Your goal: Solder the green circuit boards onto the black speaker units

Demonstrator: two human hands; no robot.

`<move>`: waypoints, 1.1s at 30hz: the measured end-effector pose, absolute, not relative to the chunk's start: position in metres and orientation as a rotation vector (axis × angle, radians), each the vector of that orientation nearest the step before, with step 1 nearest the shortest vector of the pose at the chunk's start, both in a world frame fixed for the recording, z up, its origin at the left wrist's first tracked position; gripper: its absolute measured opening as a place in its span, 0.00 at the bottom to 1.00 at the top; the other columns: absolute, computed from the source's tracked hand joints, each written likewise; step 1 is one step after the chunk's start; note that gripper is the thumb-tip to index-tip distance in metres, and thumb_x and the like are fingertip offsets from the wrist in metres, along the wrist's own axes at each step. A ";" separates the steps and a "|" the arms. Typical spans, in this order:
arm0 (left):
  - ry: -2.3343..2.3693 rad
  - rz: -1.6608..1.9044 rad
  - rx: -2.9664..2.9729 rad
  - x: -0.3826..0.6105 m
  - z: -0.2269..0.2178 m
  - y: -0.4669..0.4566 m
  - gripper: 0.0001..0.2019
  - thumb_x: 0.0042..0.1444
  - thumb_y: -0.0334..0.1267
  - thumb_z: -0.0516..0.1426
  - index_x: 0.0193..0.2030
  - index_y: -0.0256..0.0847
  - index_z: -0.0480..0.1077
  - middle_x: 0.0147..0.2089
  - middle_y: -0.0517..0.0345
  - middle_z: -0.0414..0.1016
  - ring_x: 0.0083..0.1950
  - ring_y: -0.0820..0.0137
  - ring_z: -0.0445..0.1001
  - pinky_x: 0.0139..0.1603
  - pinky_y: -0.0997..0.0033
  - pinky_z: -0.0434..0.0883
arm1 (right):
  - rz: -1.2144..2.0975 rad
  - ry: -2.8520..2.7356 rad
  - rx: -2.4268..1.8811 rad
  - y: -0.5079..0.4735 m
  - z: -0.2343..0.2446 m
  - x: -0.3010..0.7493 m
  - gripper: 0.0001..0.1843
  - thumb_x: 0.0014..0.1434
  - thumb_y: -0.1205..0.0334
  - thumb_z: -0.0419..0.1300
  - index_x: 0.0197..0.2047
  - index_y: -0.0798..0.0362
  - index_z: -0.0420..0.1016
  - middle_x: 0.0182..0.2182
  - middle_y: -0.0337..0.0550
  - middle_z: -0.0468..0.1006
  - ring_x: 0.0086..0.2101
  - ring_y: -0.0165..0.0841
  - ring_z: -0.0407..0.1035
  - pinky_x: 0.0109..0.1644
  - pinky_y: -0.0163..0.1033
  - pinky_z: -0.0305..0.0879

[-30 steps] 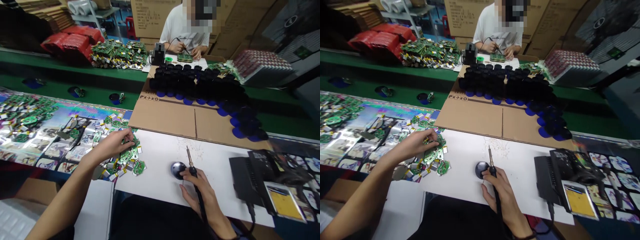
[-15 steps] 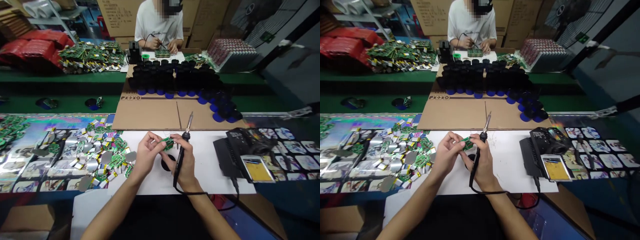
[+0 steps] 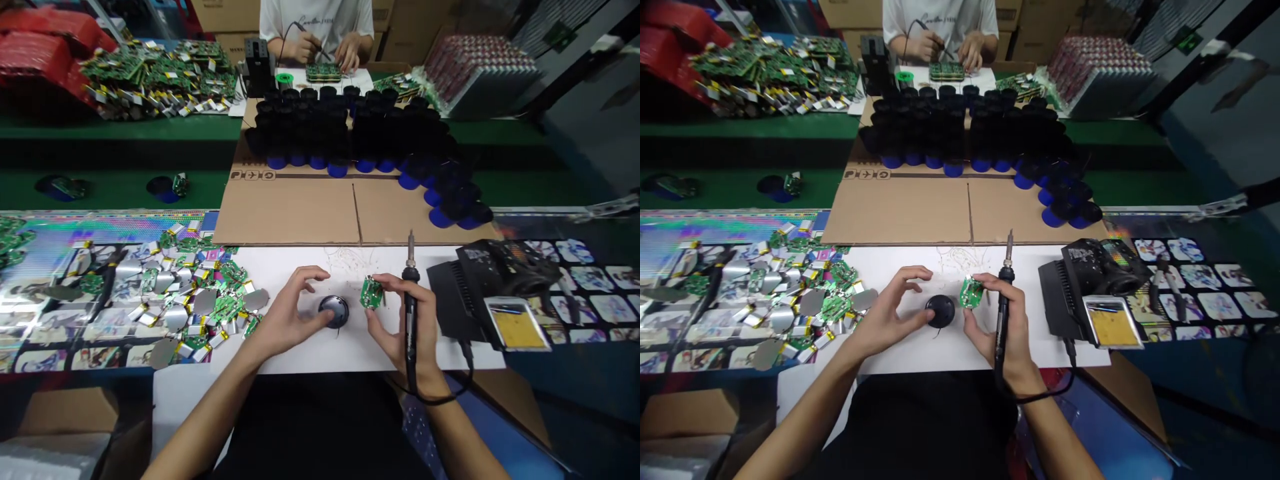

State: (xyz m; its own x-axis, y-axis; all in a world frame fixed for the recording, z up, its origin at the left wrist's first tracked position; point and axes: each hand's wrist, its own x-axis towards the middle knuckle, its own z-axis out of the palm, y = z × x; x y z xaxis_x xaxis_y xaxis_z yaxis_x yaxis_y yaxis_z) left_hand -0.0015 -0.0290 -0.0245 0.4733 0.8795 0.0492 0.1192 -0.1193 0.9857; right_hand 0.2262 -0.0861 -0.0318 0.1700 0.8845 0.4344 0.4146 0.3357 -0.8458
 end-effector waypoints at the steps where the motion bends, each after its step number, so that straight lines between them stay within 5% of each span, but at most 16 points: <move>1: 0.892 0.732 1.700 -0.007 -0.027 -0.030 0.30 0.62 0.41 0.70 0.67 0.52 0.65 0.70 0.45 0.64 0.73 0.52 0.64 0.71 0.47 0.70 | 0.502 -1.478 -1.296 -0.090 -0.032 0.233 0.31 0.59 0.69 0.71 0.62 0.45 0.65 0.56 0.51 0.80 0.57 0.44 0.78 0.64 0.59 0.76; 4: 0.852 0.532 1.896 -0.010 -0.040 -0.036 0.40 0.57 0.46 0.73 0.72 0.54 0.61 0.75 0.44 0.56 0.79 0.47 0.57 0.77 0.42 0.64 | 0.543 -1.596 -1.336 -0.100 -0.035 0.245 0.30 0.60 0.70 0.69 0.63 0.46 0.66 0.57 0.51 0.80 0.57 0.43 0.78 0.63 0.55 0.77; 8: 0.947 0.610 1.927 0.004 -0.051 -0.040 0.34 0.60 0.49 0.71 0.69 0.50 0.62 0.66 0.44 0.63 0.68 0.51 0.70 0.68 0.48 0.74 | 0.629 -1.702 -1.338 -0.105 -0.041 0.246 0.30 0.62 0.70 0.68 0.64 0.46 0.65 0.59 0.51 0.80 0.59 0.42 0.78 0.64 0.52 0.78; 11: 0.927 0.604 1.894 0.005 -0.048 -0.034 0.32 0.63 0.40 0.68 0.70 0.49 0.61 0.65 0.45 0.67 0.66 0.53 0.72 0.68 0.50 0.74 | 0.622 -1.718 -1.335 -0.105 -0.044 0.244 0.30 0.63 0.71 0.67 0.65 0.46 0.64 0.59 0.52 0.79 0.59 0.42 0.78 0.63 0.51 0.78; 14: 0.802 0.488 1.869 -0.001 -0.041 -0.027 0.35 0.67 0.33 0.61 0.76 0.51 0.53 0.75 0.45 0.61 0.77 0.53 0.62 0.77 0.46 0.65 | 0.607 -1.716 -1.319 -0.103 -0.044 0.244 0.31 0.63 0.71 0.67 0.65 0.46 0.64 0.60 0.53 0.79 0.60 0.42 0.78 0.63 0.51 0.79; 16: 0.798 0.487 1.884 -0.003 -0.040 -0.025 0.39 0.66 0.37 0.64 0.78 0.52 0.50 0.79 0.44 0.55 0.81 0.50 0.56 0.80 0.43 0.60 | 0.588 -1.729 -1.313 -0.101 -0.044 0.243 0.31 0.63 0.71 0.67 0.66 0.46 0.63 0.60 0.53 0.78 0.60 0.43 0.77 0.63 0.53 0.78; 21: 0.890 0.596 1.788 -0.002 -0.043 -0.023 0.38 0.65 0.40 0.67 0.76 0.51 0.53 0.69 0.43 0.69 0.72 0.51 0.69 0.70 0.47 0.72 | 0.580 -1.802 -1.277 -0.098 -0.047 0.239 0.32 0.64 0.71 0.66 0.67 0.46 0.62 0.59 0.52 0.78 0.59 0.43 0.78 0.61 0.51 0.80; 25: 0.803 0.527 1.672 -0.008 -0.038 -0.017 0.33 0.69 0.35 0.61 0.76 0.52 0.55 0.75 0.45 0.65 0.76 0.54 0.65 0.63 0.54 0.77 | 0.614 -1.874 -1.248 -0.092 -0.045 0.233 0.32 0.65 0.72 0.65 0.68 0.45 0.62 0.59 0.52 0.78 0.59 0.44 0.77 0.62 0.54 0.79; 28: 0.876 0.700 1.714 -0.011 -0.039 -0.014 0.24 0.66 0.37 0.65 0.67 0.49 0.68 0.73 0.45 0.67 0.74 0.53 0.67 0.66 0.52 0.74 | 0.583 -1.953 -1.241 -0.086 -0.040 0.228 0.29 0.66 0.72 0.65 0.66 0.45 0.64 0.56 0.50 0.80 0.55 0.44 0.76 0.58 0.55 0.79; 31: 1.015 0.852 1.637 -0.009 -0.041 -0.016 0.07 0.66 0.41 0.65 0.47 0.43 0.79 0.62 0.44 0.74 0.63 0.56 0.74 0.50 0.62 0.76 | 0.511 -2.020 -1.232 -0.081 -0.036 0.223 0.29 0.66 0.72 0.65 0.66 0.45 0.65 0.54 0.49 0.83 0.53 0.45 0.75 0.57 0.56 0.78; 33: 1.045 0.888 1.550 -0.004 -0.042 -0.019 0.08 0.67 0.42 0.65 0.40 0.41 0.79 0.57 0.45 0.77 0.56 0.59 0.77 0.45 0.66 0.73 | 0.487 -2.045 -1.225 -0.079 -0.036 0.222 0.28 0.65 0.71 0.66 0.65 0.44 0.66 0.54 0.48 0.83 0.54 0.45 0.75 0.58 0.57 0.77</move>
